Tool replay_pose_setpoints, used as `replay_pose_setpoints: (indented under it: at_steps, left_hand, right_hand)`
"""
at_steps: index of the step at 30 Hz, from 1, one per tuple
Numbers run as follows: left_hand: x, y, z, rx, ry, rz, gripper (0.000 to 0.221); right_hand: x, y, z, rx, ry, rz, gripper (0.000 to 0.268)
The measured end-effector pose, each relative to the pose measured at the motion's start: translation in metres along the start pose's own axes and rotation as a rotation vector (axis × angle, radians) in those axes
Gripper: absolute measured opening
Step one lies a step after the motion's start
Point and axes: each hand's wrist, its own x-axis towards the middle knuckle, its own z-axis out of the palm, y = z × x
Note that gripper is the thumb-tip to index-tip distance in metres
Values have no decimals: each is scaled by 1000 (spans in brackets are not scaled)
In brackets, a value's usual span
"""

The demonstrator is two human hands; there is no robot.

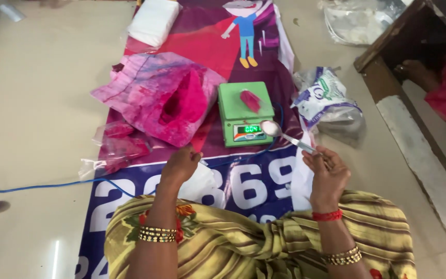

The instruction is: The person measures small portions of pink powder using a scale and a spoon, then packs them into small plastic bags.

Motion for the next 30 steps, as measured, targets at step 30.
replay_pose_setpoints:
  at_steps: [30]
  left_hand:
    - [118,98,154,-564,32,245,67]
  right_hand:
    - [58,43,58,-518,14,-295,19]
